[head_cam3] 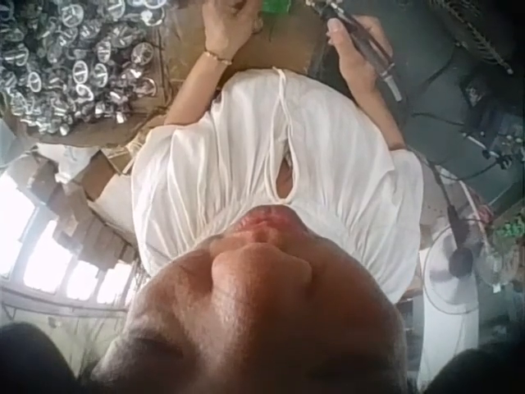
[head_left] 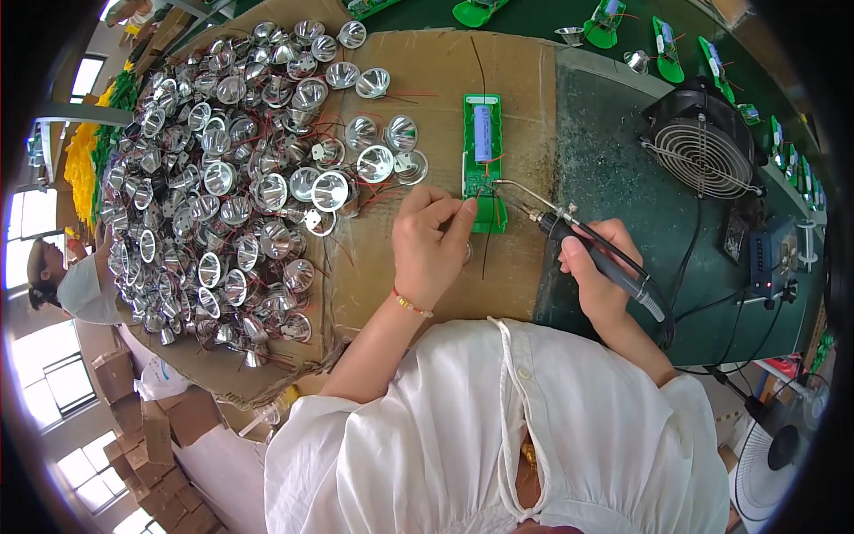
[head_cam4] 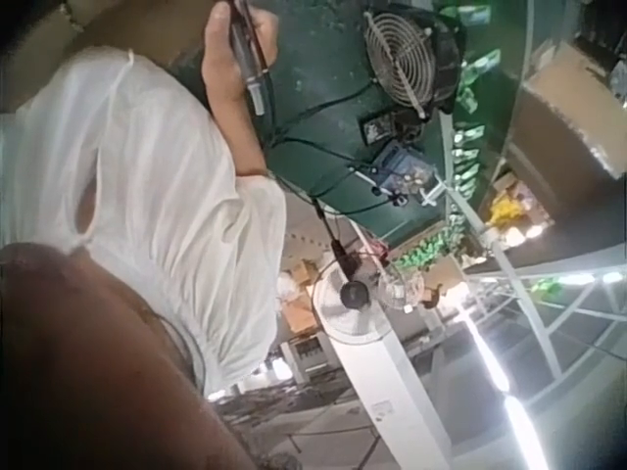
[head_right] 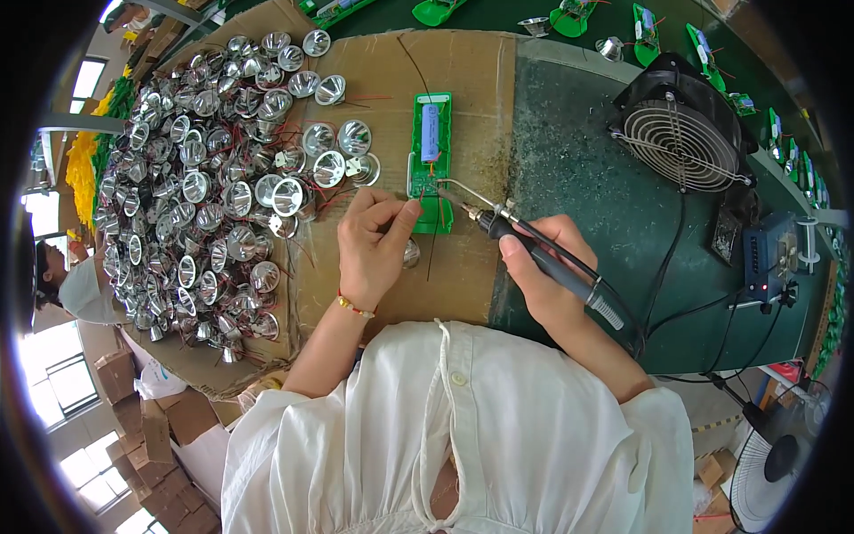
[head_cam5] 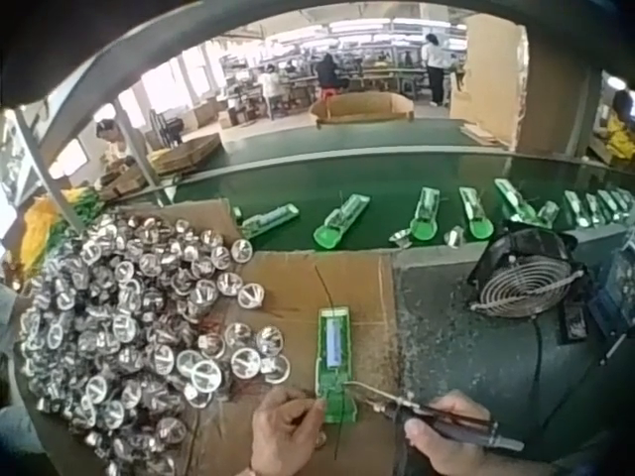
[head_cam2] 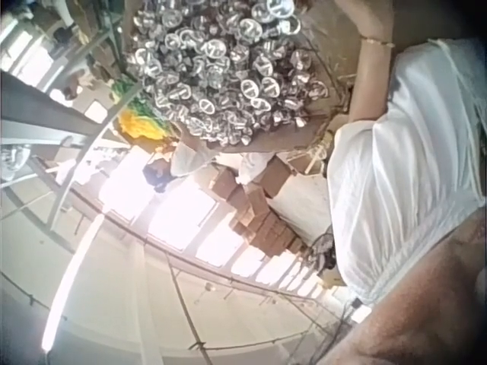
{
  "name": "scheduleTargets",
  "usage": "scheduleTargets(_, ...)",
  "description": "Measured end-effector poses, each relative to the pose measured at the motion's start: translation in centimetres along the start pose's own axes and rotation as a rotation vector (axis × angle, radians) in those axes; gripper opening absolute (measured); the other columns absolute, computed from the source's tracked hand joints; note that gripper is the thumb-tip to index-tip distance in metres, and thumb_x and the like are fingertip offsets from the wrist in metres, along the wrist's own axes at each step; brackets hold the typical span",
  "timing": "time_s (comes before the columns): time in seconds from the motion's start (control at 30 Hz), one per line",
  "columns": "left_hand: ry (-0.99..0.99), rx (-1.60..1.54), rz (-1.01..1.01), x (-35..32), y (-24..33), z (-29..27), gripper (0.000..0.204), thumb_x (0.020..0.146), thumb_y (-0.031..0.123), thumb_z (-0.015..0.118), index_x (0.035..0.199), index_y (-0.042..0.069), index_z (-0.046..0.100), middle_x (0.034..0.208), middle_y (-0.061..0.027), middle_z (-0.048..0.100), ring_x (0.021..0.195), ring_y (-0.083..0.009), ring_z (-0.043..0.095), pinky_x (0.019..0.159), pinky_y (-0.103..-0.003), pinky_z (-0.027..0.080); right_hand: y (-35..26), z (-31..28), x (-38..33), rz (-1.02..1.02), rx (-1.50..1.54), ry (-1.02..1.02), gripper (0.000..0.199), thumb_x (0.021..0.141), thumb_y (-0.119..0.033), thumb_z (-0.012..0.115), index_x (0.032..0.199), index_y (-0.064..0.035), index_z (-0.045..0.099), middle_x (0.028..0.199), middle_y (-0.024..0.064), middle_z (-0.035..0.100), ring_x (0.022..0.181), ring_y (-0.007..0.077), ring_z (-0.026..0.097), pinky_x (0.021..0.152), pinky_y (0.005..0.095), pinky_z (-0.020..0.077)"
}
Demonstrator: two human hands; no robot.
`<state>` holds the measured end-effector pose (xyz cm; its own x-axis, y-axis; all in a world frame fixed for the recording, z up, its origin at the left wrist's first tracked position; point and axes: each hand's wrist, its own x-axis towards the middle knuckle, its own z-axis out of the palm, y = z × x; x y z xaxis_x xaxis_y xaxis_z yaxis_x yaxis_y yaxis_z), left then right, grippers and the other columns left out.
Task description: Soldering wires and circuit components onto LED bulb assemblies at a factory workstation.
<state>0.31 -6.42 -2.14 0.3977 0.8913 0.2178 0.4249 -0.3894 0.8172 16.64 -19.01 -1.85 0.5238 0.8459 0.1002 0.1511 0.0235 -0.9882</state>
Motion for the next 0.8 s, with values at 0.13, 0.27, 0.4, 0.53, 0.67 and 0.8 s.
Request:
scheduleTargets(0.13,0.019,0.035,0.058,-0.11,-0.4,0.37,0.012,0.076,0.01,0.068,0.075,-0.001,0.066,0.074,-0.0064,0.053,0.066,-0.0164,0.051,0.057,-0.028,0.04,-0.18,0.24,0.07,0.017,0.06,0.005,0.015,0.08,-0.007,0.063,0.087,0.0005,0.052,0.07,0.0076,0.057,0.058,0.0108,0.057,0.051,0.0225,0.0476)
scheduleTargets(0.27,0.025,0.018,0.041,-0.03,-0.13,0.27,0.011,0.075,0.009,0.068,0.074,-0.001,0.066,0.075,-0.0062,0.054,0.067,-0.0162,0.051,0.058,-0.028,0.04,-0.05,0.16,0.06,0.006,0.038,0.017,0.015,0.08,-0.007,0.063,0.087,0.0002,0.052,0.069,0.0076,0.058,0.057,0.0107,0.057,0.05,0.0225,0.0473)
scheduleTargets(0.4,0.022,0.003,0.006,0.04,-0.07,0.46,0.011,0.074,0.01,0.068,0.07,0.0,0.066,0.074,-0.0072,0.054,0.066,-0.019,0.051,0.057,-0.03,0.04,-0.37,0.27,0.18,0.007,0.045,0.026,0.015,0.08,-0.008,0.063,0.086,-0.0001,0.052,0.069,0.0076,0.058,0.057,0.0106,0.057,0.05,0.0226,0.0472)
scheduleTargets(0.53,0.041,-0.008,0.003,-0.03,-0.17,0.47,0.012,0.072,0.011,0.068,0.068,0.001,0.065,0.072,-0.0084,0.055,0.065,-0.0216,0.052,0.056,-0.032,0.04,-0.38,0.54,0.05,0.042,0.071,0.006,0.015,0.08,-0.008,0.064,0.085,-0.0005,0.052,0.067,0.0072,0.057,0.056,0.0102,0.056,0.05,0.022,0.0463)
scheduleTargets(0.67,0.025,-0.013,-0.027,0.15,-0.03,0.44,0.012,0.072,0.011,0.068,0.067,0.001,0.065,0.072,-0.0084,0.055,0.064,-0.0213,0.052,0.055,-0.032,0.04,-0.07,0.64,0.08,0.053,0.092,0.017,0.015,0.08,-0.007,0.065,0.084,0.0005,0.052,0.067,0.006,0.059,0.057,0.0067,0.054,0.051,0.0198,0.0429)
scheduleTargets(0.8,0.039,-0.029,-0.005,0.36,0.02,0.57,0.012,0.072,0.011,0.068,0.067,0.001,0.065,0.071,-0.0083,0.054,0.062,-0.0211,0.052,0.053,-0.032,0.04,-0.43,0.49,0.01,0.103,0.26,0.108,0.016,0.081,-0.008,0.063,0.086,0.0011,0.051,0.068,0.0091,0.059,0.056,0.0107,0.056,0.051,0.0237,0.0477)
